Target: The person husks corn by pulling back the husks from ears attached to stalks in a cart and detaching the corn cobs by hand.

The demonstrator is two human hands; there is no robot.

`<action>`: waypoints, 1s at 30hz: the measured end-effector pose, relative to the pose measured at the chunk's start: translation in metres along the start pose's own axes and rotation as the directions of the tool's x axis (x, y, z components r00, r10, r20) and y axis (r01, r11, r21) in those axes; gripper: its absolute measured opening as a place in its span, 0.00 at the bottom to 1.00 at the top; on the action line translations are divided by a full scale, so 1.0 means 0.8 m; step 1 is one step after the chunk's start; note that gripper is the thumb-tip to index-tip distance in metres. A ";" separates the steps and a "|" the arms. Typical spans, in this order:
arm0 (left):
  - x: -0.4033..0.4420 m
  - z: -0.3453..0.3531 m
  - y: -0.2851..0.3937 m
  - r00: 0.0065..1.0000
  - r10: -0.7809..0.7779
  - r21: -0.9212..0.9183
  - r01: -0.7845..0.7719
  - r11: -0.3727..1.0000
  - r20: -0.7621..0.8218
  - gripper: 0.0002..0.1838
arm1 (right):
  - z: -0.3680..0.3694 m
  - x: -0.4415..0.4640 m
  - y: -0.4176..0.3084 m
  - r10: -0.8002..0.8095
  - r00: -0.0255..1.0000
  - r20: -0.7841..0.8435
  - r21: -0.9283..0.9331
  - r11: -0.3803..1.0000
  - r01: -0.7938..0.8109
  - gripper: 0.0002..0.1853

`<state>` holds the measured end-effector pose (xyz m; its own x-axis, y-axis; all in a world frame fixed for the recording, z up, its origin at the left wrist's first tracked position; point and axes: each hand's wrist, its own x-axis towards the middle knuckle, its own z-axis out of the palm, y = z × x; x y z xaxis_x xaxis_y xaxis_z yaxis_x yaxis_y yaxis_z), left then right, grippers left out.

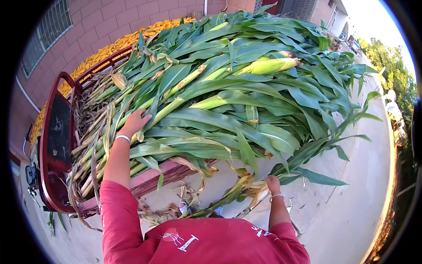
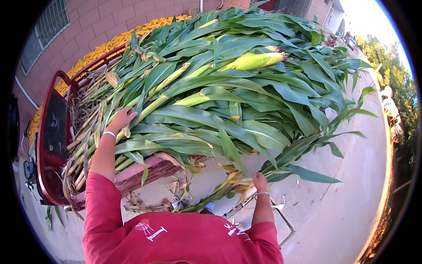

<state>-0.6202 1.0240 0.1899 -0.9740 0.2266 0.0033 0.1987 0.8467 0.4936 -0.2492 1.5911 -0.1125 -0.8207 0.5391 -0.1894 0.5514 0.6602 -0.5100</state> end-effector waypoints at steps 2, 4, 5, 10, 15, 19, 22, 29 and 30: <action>-0.006 0.003 0.010 1.000 0.006 0.016 -0.006 1.000 0.001 0.34 | -0.014 0.008 -0.048 -0.060 0.998 -0.003 0.368 0.928 0.057 0.17; -0.018 -0.003 0.041 0.993 -0.118 0.096 0.116 0.989 0.006 0.47 | -0.064 0.002 -0.137 -0.067 0.976 0.206 0.708 0.699 -0.101 0.16; -0.009 0.003 0.030 0.992 -0.126 0.094 0.127 0.987 -0.013 0.54 | -0.089 -0.002 -0.176 -0.072 0.978 0.195 0.714 0.694 -0.091 0.16; -0.005 -0.020 0.040 0.986 -0.114 -0.034 0.119 0.992 0.119 0.56 | -0.152 -0.010 -0.279 -0.407 0.912 0.042 0.691 0.672 0.268 0.10; -0.019 -0.002 0.026 0.999 -0.016 0.097 0.020 0.995 -0.040 0.47 | -0.186 -0.036 -0.360 -0.445 0.889 -0.113 0.634 0.656 0.409 0.10; -0.072 0.008 0.055 0.886 0.365 0.343 -0.261 0.902 -0.287 0.36 | -0.177 -0.040 -0.405 -0.495 0.856 -0.149 0.639 0.612 0.465 0.10; -0.093 0.025 0.057 0.864 0.441 0.424 -0.315 0.849 -0.243 0.25 | -0.159 -0.041 -0.439 -0.547 0.823 -0.154 0.663 0.561 0.496 0.10; -0.036 0.066 0.047 0.880 0.374 0.638 -0.111 0.762 -0.294 0.09 | -0.109 -0.061 -0.496 -0.653 0.752 -0.092 0.694 0.499 0.518 0.11; -0.027 0.072 0.049 0.887 0.357 0.661 -0.081 0.746 -0.294 0.08 | -0.105 -0.066 -0.500 -0.652 0.752 -0.100 0.679 0.508 0.531 0.11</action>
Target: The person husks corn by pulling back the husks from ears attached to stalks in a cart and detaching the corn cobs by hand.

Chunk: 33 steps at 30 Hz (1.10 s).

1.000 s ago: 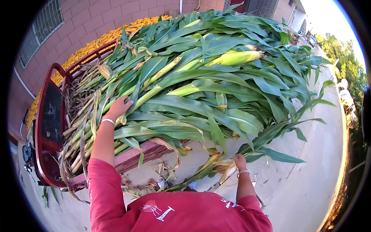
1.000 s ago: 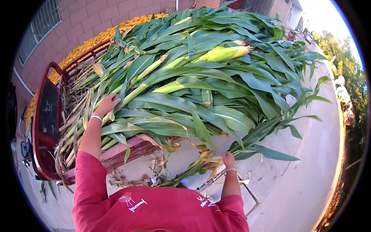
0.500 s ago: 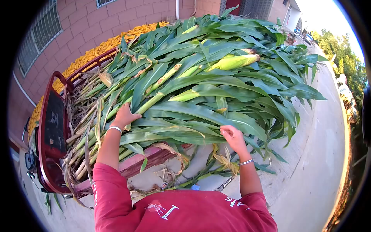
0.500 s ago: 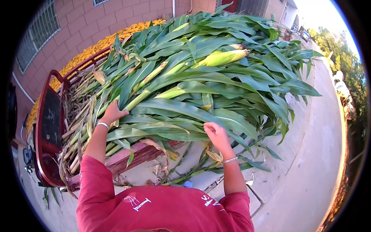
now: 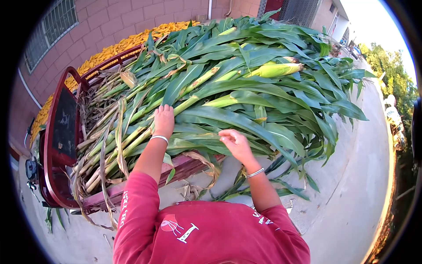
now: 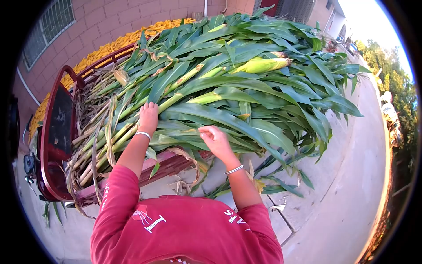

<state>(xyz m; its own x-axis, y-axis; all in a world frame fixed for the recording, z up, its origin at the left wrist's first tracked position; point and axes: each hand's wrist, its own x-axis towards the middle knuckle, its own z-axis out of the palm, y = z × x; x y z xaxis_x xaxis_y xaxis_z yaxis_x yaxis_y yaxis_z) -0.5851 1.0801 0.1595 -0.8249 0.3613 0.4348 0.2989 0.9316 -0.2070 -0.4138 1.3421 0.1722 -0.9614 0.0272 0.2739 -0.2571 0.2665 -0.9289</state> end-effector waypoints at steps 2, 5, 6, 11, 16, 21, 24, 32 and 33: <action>0.008 -0.010 -0.004 0.999 0.036 -0.012 -0.036 0.999 -0.030 0.10 | 0.007 -0.004 0.000 -0.013 1.000 -0.002 0.042 0.999 0.013 0.11; 0.009 -0.030 -0.019 0.987 0.157 -0.097 -0.153 0.983 0.036 0.17 | -0.003 -0.014 -0.001 -0.012 1.000 -0.016 0.025 1.000 0.012 0.11; 0.010 -0.033 -0.018 0.986 0.166 -0.095 -0.163 0.982 0.021 0.17 | -0.009 -0.016 0.004 -0.001 1.000 -0.029 0.020 1.000 0.002 0.11; 0.011 -0.124 -0.006 0.991 0.136 -0.301 -0.126 0.945 0.012 0.17 | -0.042 0.008 0.006 0.069 0.994 -0.086 0.258 0.965 -0.045 0.14; 0.019 -0.194 -0.024 0.943 0.224 -0.333 -0.299 0.894 -0.246 0.15 | -0.059 0.066 -0.019 0.081 0.976 -0.202 0.391 0.920 0.004 0.21; 0.030 -0.222 -0.004 0.991 0.124 -0.389 -0.137 0.911 -0.058 0.16 | -0.064 0.141 -0.030 0.120 0.968 -0.221 0.575 0.818 0.030 0.34; 0.049 -0.205 -0.009 0.961 0.189 -0.395 -0.256 0.882 -0.200 0.18 | -0.067 0.217 -0.043 0.247 0.953 -0.175 0.777 0.629 -0.021 0.32; 0.084 -0.344 0.055 0.798 0.361 -0.068 -0.445 0.893 -0.483 0.04 | -0.168 0.306 -0.061 0.204 0.911 -0.359 0.910 0.294 0.293 0.17; 0.071 -0.343 0.058 0.831 0.350 -0.087 -0.424 0.901 -0.433 0.05 | -0.154 0.283 -0.080 0.253 0.898 -0.361 0.897 0.356 0.261 0.17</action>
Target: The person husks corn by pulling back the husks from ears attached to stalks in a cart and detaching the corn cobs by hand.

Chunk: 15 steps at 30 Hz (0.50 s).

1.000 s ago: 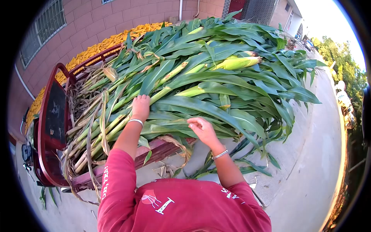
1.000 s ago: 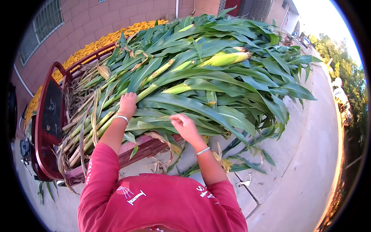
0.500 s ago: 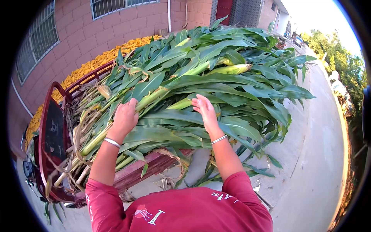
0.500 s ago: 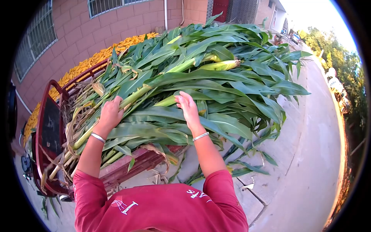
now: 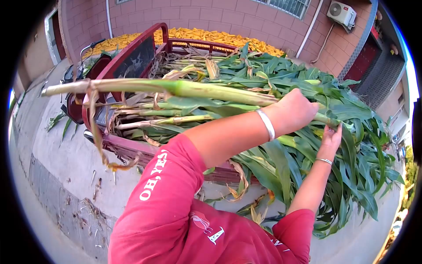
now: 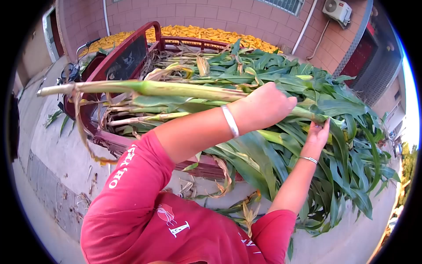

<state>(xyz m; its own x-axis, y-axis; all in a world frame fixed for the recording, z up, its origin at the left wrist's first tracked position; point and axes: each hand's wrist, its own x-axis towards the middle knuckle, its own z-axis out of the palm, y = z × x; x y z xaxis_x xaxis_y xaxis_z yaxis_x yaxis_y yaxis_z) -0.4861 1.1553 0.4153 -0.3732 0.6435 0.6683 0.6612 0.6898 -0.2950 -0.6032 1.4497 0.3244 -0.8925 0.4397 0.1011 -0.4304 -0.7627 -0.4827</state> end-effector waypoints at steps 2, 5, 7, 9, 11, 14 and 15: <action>-0.041 -0.003 0.019 0.990 -0.063 -0.051 0.070 0.996 0.124 0.07 | -0.001 -0.054 0.008 -0.017 0.999 -0.050 -0.130 0.992 0.010 0.17; -0.154 0.002 0.041 0.905 -0.238 -0.193 0.319 0.928 0.352 0.12 | -0.031 -0.145 0.049 0.022 0.999 0.028 -0.293 0.956 -0.013 0.20; -0.230 0.007 0.051 0.775 -0.359 -0.245 0.538 0.807 0.521 0.16 | -0.056 -0.204 0.081 0.092 0.993 0.078 -0.426 0.903 -0.050 0.22; -0.305 0.009 0.065 0.621 -0.405 -0.279 0.717 0.639 0.671 0.19 | -0.095 -0.253 0.104 0.243 0.961 0.135 -0.591 0.798 -0.119 0.25; -0.382 0.003 0.069 0.542 -0.360 -0.371 0.815 0.445 0.759 0.20 | -0.146 -0.280 0.118 0.472 0.860 0.193 -0.752 0.634 -0.180 0.28; -0.480 -0.002 0.074 0.356 -0.364 -0.222 0.905 0.362 0.861 0.18 | -0.197 -0.294 0.103 0.423 0.906 0.006 -0.613 0.718 -0.331 0.32; -0.500 0.000 0.078 0.355 -0.351 -0.222 0.904 0.366 0.867 0.18 | -0.194 -0.296 0.083 0.277 0.961 -0.003 -0.461 0.852 -0.247 0.32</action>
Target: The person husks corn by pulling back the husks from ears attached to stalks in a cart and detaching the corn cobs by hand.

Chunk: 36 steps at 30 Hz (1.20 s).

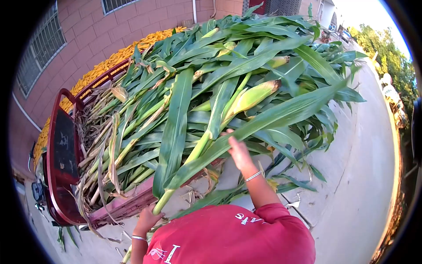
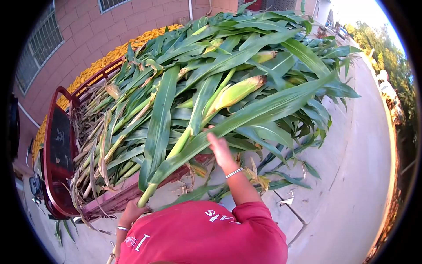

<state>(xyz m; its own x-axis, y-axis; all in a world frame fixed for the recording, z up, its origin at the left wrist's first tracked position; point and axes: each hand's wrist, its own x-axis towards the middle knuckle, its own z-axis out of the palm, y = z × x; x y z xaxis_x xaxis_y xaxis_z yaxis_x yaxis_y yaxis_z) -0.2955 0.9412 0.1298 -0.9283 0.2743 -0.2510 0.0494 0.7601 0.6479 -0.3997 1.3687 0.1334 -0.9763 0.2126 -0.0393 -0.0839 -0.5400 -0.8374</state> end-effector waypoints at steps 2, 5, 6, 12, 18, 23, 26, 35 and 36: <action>-0.012 0.018 -0.021 0.999 -0.032 -0.175 0.039 0.984 0.040 0.19 | -0.043 0.005 -0.025 -0.124 0.963 -0.239 0.168 0.972 0.166 0.22; -0.017 0.020 -0.012 0.997 -0.041 -0.176 0.052 0.983 0.068 0.18 | -0.120 0.002 -0.061 -0.234 0.812 -0.535 -0.391 0.920 0.007 0.29; -0.018 0.019 -0.011 0.991 -0.092 -0.165 0.107 0.980 0.094 0.18 | -0.138 -0.013 -0.091 -0.207 0.848 -0.487 -0.699 0.675 -0.237 0.29; -0.012 0.008 0.001 0.953 -0.137 -0.263 0.210 0.942 0.271 0.19 | -0.079 -0.033 -0.187 -0.423 0.884 -0.199 -0.884 0.468 0.025 0.19; 0.002 0.040 -0.062 0.840 -0.219 -0.277 0.392 0.877 0.496 0.23 | -0.076 0.133 -0.201 -0.334 0.894 -0.300 -0.157 0.941 0.299 0.32; 0.023 0.058 -0.063 0.802 -0.251 -0.222 0.425 0.878 0.543 0.22 | -0.081 0.216 -0.194 -0.412 0.817 -0.404 -0.034 0.899 0.437 0.28; 0.043 0.074 -0.071 0.800 -0.224 -0.242 0.414 0.877 0.556 0.21 | -0.020 0.197 -0.217 -0.513 0.789 -0.337 -0.223 0.858 0.463 0.27; 0.103 0.073 -0.099 0.798 -0.119 -0.272 0.336 0.902 0.590 0.20 | 0.000 0.197 -0.210 -0.466 0.823 -0.326 -0.026 0.874 0.485 0.21; 0.110 0.072 -0.100 0.798 -0.110 -0.273 0.328 0.904 0.593 0.20 | 0.002 0.198 -0.212 -0.470 0.820 -0.327 -0.037 0.873 0.486 0.21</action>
<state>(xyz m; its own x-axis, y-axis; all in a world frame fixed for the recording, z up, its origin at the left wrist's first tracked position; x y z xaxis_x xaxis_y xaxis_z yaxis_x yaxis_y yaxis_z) -0.3599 0.9385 0.0144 -0.5276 0.4842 -0.6979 -0.3601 0.6166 0.7001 -0.5407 1.4927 0.2697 -0.6956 0.6946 0.1832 -0.5405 -0.3380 -0.7705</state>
